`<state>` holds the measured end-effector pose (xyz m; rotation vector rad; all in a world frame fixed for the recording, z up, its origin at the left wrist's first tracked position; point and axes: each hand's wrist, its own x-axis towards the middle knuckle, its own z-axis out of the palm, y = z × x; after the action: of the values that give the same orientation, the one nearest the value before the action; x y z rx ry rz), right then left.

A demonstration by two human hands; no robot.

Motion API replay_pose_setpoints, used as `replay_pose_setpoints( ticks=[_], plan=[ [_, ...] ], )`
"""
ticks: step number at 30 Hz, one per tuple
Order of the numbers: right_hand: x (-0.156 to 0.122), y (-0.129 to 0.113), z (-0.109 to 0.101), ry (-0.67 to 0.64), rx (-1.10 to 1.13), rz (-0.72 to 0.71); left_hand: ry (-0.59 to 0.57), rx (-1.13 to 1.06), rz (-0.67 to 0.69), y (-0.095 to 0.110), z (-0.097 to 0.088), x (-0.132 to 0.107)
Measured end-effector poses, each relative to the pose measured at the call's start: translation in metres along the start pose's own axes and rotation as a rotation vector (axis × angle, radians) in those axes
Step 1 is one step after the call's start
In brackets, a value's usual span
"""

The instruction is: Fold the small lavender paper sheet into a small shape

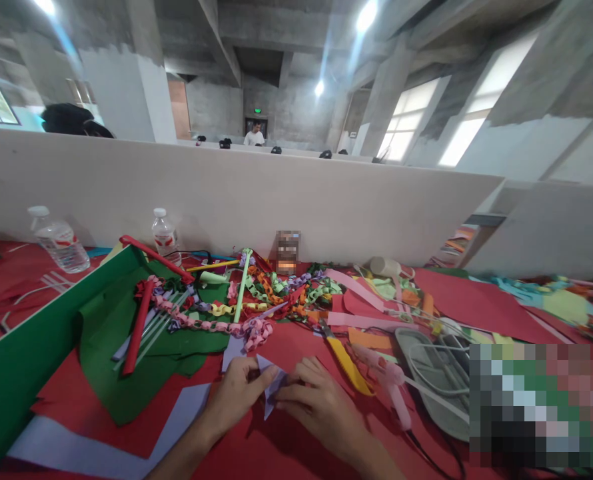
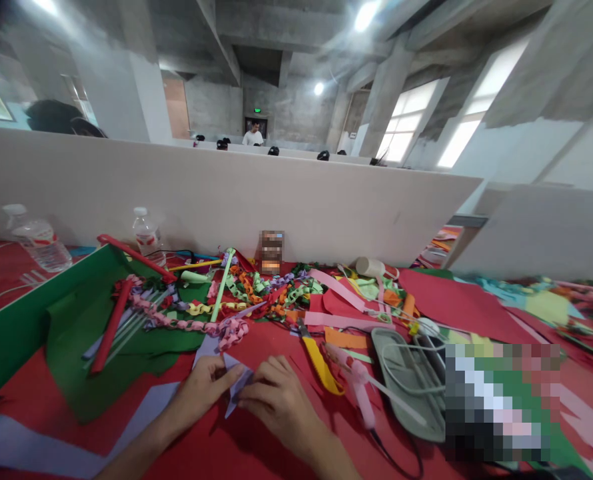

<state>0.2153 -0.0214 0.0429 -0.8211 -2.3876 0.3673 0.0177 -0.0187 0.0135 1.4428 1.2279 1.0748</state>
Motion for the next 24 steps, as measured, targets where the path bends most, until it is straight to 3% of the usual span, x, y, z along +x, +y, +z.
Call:
replay_pose_setpoints(
  ticks=[8, 14, 24],
  plan=[
    [0.002, 0.001, -0.001, 0.000, 0.187, 0.104, 0.015, -0.013, 0.013, -0.004, -0.001, 0.002],
    [0.002, 0.003, -0.001, -0.045, 0.234, 0.187, -0.029, -0.009, -0.070, 0.004, 0.000, 0.000],
    [0.003, 0.003, -0.001, -0.120, 0.247, 0.263, -0.027, 0.060, -0.067, 0.006, -0.002, -0.003]
  ],
)
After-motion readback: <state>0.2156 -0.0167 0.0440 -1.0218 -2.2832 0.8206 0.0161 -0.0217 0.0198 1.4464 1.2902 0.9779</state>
